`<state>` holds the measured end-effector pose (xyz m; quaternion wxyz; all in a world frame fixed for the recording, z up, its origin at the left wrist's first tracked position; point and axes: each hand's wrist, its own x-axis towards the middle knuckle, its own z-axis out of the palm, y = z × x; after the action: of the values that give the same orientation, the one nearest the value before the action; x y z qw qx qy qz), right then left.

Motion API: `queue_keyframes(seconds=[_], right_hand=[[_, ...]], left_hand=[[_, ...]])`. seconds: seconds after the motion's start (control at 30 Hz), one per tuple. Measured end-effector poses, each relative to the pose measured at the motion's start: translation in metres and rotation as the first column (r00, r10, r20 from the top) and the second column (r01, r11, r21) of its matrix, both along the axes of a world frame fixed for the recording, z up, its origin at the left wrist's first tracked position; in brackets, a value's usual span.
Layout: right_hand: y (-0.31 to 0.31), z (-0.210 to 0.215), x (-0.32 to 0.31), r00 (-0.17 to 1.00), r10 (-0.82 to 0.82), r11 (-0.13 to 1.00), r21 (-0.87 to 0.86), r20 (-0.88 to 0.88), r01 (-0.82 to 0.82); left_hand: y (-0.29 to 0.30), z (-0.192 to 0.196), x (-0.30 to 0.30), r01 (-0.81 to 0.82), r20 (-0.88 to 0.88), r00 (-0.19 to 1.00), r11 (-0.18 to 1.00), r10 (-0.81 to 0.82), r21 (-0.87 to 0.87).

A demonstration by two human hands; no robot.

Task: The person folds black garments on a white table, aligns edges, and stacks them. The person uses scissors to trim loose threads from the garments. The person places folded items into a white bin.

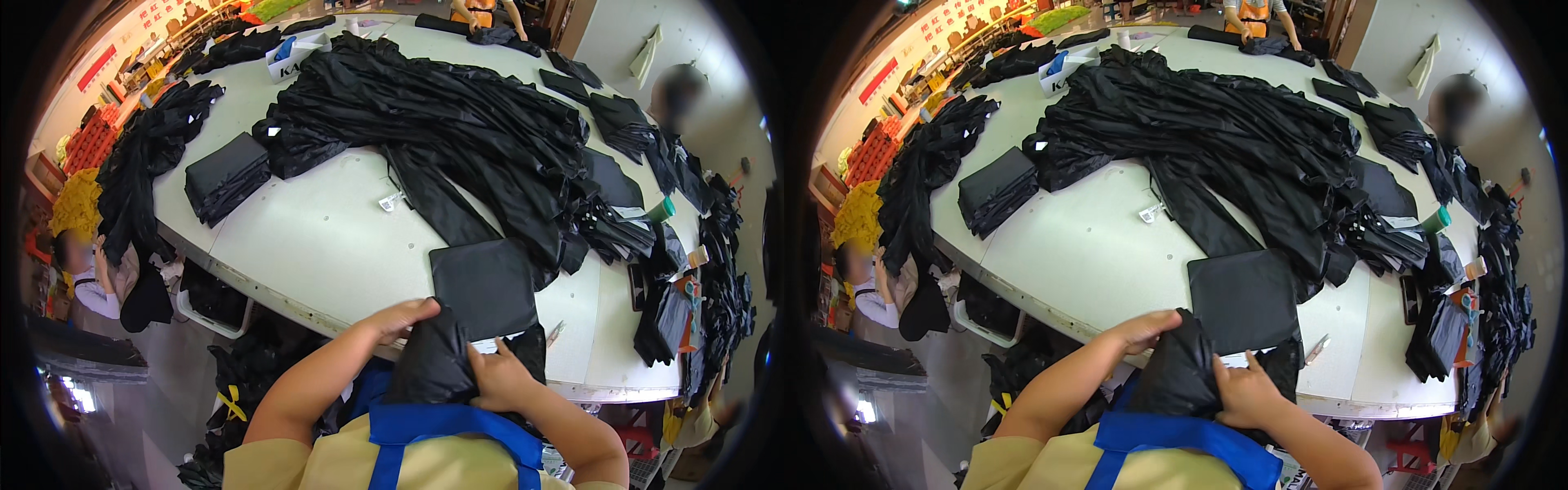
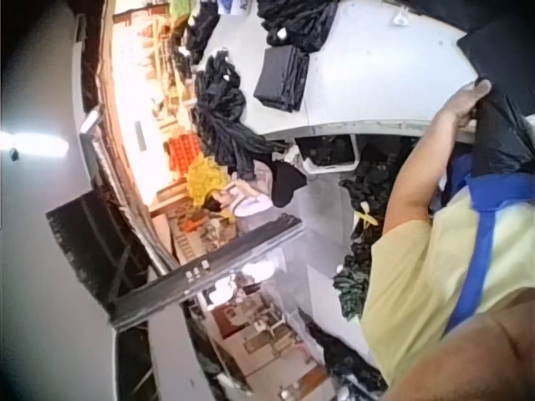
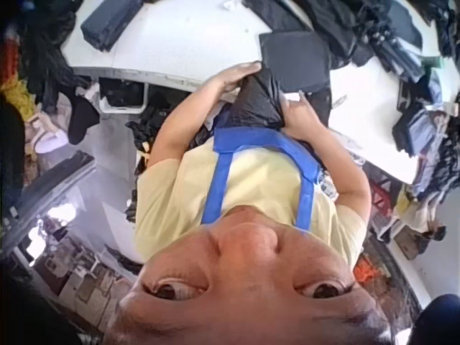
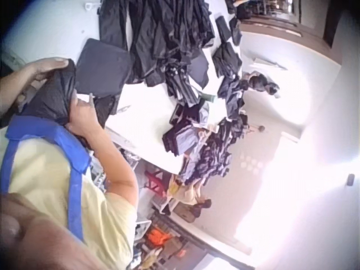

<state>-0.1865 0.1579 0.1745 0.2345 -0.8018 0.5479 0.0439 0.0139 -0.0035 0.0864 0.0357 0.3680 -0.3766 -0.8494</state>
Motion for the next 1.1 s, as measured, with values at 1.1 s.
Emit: queue_keyframes(seconds=[1.1], right_hand=[[0.031,-0.072,-0.129,0.950,-0.308,0.948,0.067,-0.052,0.311]], left_hand=[[0.048,-0.095,-0.095,0.380,0.381,0.921,0.027,0.082,-0.925]])
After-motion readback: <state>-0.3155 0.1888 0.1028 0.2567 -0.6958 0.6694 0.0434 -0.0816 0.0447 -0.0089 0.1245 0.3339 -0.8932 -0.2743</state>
